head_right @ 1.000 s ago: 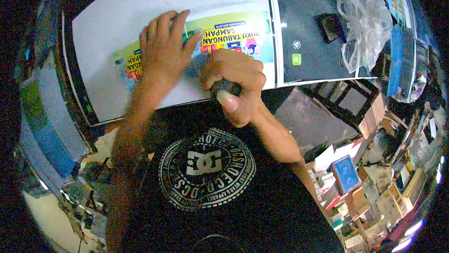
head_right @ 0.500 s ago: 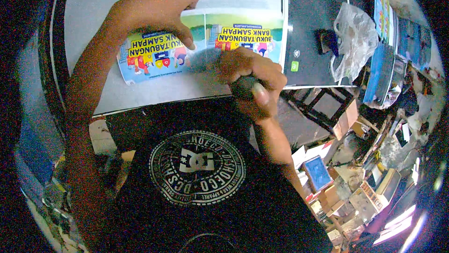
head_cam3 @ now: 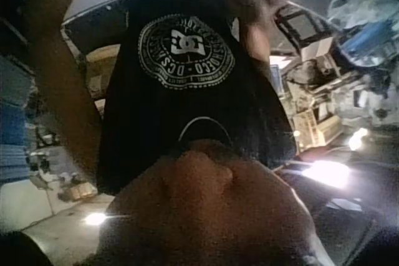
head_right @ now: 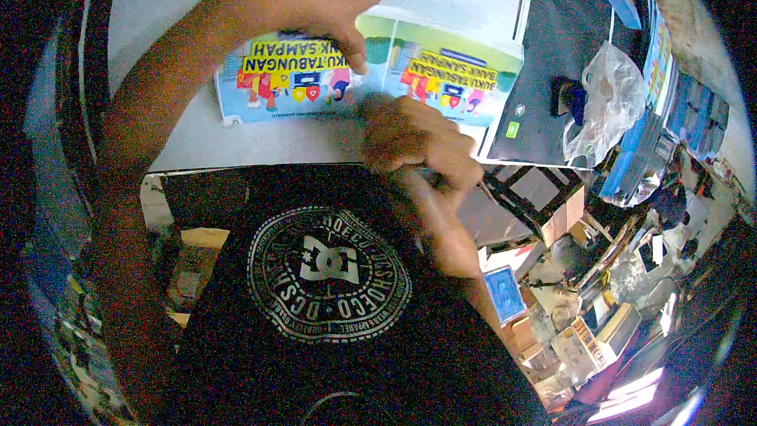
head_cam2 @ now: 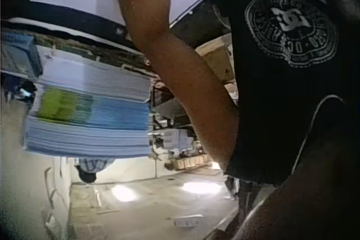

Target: The person folds printed sheets of paper into booklets, presses and creases their spines using a wooden tool, and fans and stacks the folded booklets by hand.

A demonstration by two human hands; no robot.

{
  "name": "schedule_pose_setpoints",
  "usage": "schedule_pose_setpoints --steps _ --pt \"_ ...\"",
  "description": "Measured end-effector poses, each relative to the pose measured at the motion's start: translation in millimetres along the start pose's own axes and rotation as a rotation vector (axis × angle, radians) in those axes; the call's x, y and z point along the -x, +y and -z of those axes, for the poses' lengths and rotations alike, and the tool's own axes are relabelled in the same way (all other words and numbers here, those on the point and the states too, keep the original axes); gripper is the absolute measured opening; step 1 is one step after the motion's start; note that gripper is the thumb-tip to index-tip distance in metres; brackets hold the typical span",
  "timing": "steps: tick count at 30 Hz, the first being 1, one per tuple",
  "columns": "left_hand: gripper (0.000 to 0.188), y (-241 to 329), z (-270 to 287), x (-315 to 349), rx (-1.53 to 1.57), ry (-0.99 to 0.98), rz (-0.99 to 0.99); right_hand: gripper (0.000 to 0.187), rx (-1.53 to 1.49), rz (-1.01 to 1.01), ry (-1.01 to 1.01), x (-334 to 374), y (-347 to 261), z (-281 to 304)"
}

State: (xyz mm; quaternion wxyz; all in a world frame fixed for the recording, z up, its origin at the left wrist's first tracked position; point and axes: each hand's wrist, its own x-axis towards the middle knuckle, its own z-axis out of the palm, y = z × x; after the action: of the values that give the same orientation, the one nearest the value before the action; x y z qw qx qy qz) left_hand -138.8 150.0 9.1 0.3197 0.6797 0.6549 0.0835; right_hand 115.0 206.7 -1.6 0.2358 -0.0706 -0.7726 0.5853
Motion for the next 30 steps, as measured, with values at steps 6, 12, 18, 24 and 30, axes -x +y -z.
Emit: schedule_pose_setpoints --steps 6,12,18,24,30 --pt "0.057 -1 -9 3 -0.024 0.077 -0.013 0.057 -0.183 -0.082 0.059 -4 7 -21" --pt "0.058 -2 -8 3 -0.009 0.041 -0.022 0.05 -0.124 0.085 -0.007 9 -36 -9" --pt "0.059 1 -10 4 -0.022 0.124 -0.036 0.04 0.128 -0.02 -0.158 3 -1 -26" --pt "0.068 2 -28 -7 -0.14 0.133 0.05 0.029 -0.19 0.049 -0.055 5 9 -43" --pt "0.056 11 -17 -1 -0.179 0.036 -0.005 0.027 -0.109 0.153 -0.143 2 -27 -40"
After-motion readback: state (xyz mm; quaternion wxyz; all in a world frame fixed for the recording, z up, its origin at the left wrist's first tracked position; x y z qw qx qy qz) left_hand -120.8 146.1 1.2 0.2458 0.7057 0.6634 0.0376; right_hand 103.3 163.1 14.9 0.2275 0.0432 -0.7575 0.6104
